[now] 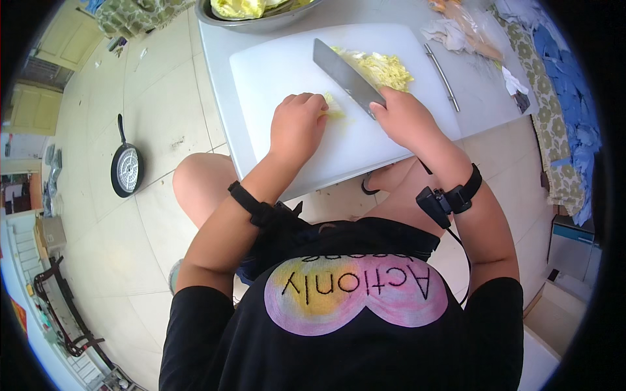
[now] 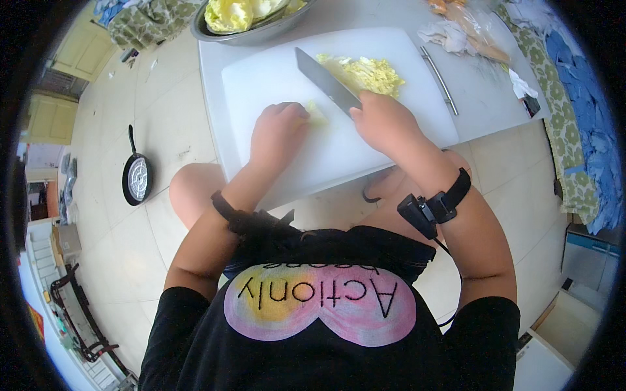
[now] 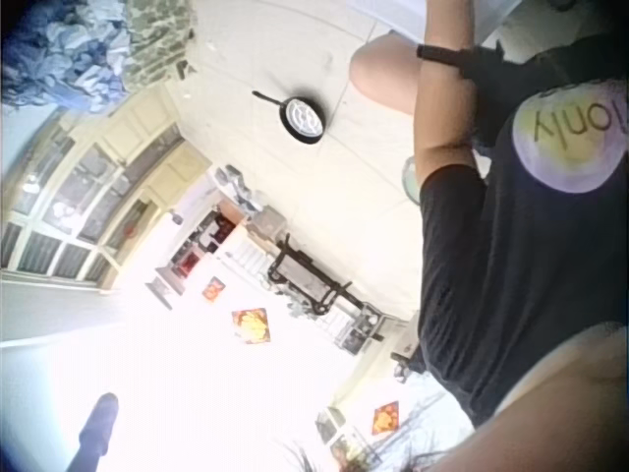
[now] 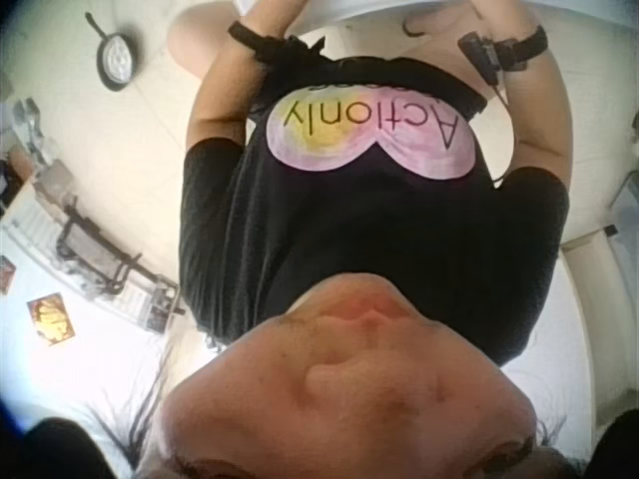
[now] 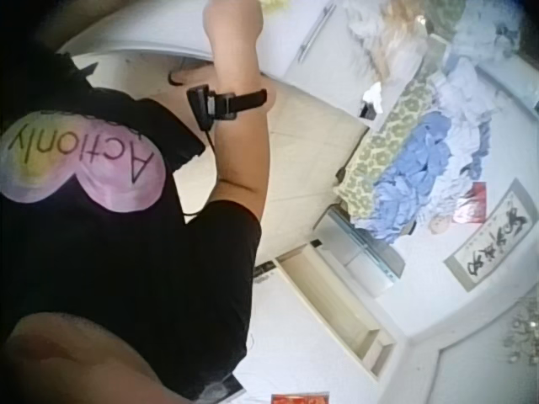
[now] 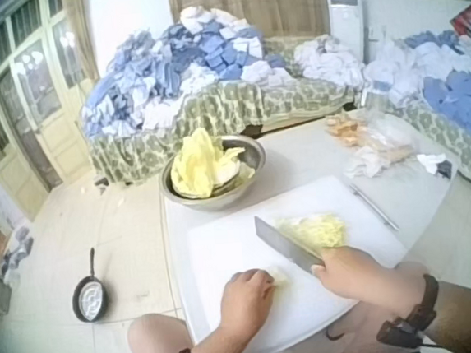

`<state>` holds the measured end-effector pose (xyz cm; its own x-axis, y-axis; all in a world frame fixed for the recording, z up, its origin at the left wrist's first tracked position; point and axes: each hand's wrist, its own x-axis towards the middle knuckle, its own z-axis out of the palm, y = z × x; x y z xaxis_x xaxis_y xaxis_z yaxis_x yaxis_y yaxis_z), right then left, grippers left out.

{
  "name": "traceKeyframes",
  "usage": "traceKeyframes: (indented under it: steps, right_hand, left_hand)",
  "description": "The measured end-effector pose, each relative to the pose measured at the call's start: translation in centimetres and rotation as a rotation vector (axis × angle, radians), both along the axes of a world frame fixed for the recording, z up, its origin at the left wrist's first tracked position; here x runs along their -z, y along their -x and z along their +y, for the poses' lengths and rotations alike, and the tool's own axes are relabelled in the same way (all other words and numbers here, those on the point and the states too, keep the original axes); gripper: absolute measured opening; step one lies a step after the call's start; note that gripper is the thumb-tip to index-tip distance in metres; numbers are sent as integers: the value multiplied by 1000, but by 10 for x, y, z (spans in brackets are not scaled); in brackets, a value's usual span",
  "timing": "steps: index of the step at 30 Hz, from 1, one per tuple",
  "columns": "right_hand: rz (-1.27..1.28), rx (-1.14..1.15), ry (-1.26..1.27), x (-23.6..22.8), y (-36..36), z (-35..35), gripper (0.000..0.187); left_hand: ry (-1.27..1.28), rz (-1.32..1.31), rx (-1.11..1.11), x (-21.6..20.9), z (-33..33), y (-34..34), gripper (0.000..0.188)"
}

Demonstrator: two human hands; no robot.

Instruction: Chop napa cabbage on a white cutting board using a cleaver while seated on a stool.

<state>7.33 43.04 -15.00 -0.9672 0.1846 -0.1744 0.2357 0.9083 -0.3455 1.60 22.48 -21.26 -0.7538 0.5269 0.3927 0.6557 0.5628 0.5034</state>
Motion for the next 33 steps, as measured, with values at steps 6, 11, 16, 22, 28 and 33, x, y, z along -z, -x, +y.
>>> traceKeyframes:
  steps: [6,11,16,22,28,33]
  right_hand:
    - [16,-155,-38,-16,1,-20,28]
    - [-33,-210,-108,1,5,-28,27]
    - [28,-173,-98,12,23,-36,23]
    - [-61,-270,-153,-22,16,-39,27]
    - [75,-174,-110,19,16,-43,27]
    - [-73,-236,-174,-14,26,-47,24]
  left_hand:
    - [11,166,-24,-2,5,-1,14]
    - [3,93,31,7,-2,7,12]
    - [-19,66,30,14,-1,6,5]
    - [-37,8,-3,19,-8,7,7]
    - [-67,-21,-7,15,-5,3,8]
    - [7,-44,-63,8,0,7,6]
